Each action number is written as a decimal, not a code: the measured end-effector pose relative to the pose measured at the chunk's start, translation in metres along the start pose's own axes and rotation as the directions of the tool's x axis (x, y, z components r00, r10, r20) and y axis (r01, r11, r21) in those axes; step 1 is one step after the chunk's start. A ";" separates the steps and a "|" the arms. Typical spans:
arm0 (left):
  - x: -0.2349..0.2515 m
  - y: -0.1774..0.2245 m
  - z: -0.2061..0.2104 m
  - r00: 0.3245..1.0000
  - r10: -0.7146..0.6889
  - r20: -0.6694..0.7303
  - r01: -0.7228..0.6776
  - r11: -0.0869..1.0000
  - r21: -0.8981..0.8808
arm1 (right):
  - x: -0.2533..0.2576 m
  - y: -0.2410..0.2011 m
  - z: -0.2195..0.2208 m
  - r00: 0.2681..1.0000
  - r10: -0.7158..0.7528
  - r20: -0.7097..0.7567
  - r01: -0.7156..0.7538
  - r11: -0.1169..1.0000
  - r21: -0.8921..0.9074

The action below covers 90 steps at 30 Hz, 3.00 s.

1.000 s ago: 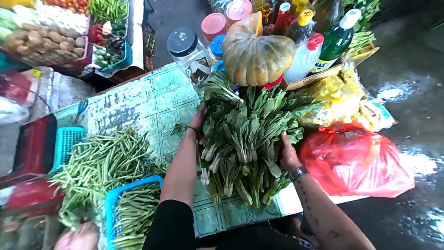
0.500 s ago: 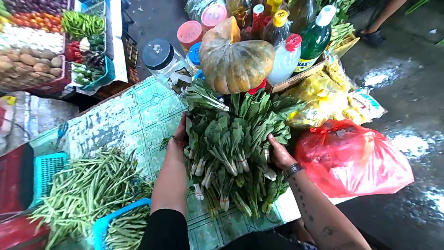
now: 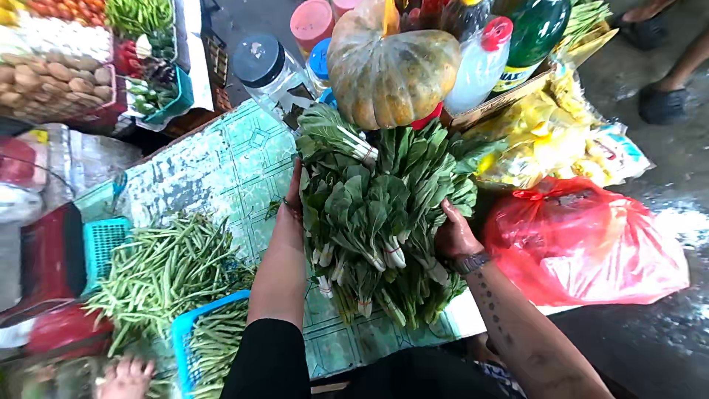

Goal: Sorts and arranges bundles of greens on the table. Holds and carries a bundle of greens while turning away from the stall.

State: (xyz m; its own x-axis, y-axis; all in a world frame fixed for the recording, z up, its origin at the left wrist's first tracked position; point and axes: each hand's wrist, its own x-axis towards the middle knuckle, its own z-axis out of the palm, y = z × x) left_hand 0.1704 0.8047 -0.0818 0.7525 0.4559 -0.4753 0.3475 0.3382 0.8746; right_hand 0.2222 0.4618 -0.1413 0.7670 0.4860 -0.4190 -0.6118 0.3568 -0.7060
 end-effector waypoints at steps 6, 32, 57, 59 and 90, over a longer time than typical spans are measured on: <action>-0.024 0.012 0.007 0.998 -0.062 -0.028 0.065 0.988 0.138 | -0.037 -0.021 0.003 0.997 0.011 -0.070 -0.017 0.997 -0.079; -0.274 -0.134 0.045 0.926 0.229 0.301 -0.318 0.037 0.948 | -0.153 -0.080 -0.029 0.842 0.537 -0.042 -0.292 0.390 -0.873; -0.155 -0.065 0.015 0.986 0.147 0.073 -0.081 0.048 0.996 | -0.124 0.017 0.082 0.815 0.380 -0.436 -0.404 0.914 0.042; -0.152 -0.070 0.023 0.991 0.135 0.021 -0.028 0.050 0.998 | -0.123 0.024 0.085 0.780 0.357 -0.514 -0.376 0.924 0.071; -0.190 -0.131 -0.023 0.930 0.028 -0.367 0.187 0.823 0.536 | -0.178 -0.049 0.066 0.985 0.162 -0.067 -0.144 0.528 -0.837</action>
State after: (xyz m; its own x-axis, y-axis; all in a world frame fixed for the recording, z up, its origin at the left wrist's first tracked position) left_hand -0.0312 0.6930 -0.1081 0.5040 0.7353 -0.4531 0.7269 -0.0777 0.6824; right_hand 0.1027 0.4103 0.0052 0.6691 0.4825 -0.5652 -0.2713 -0.5495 -0.7902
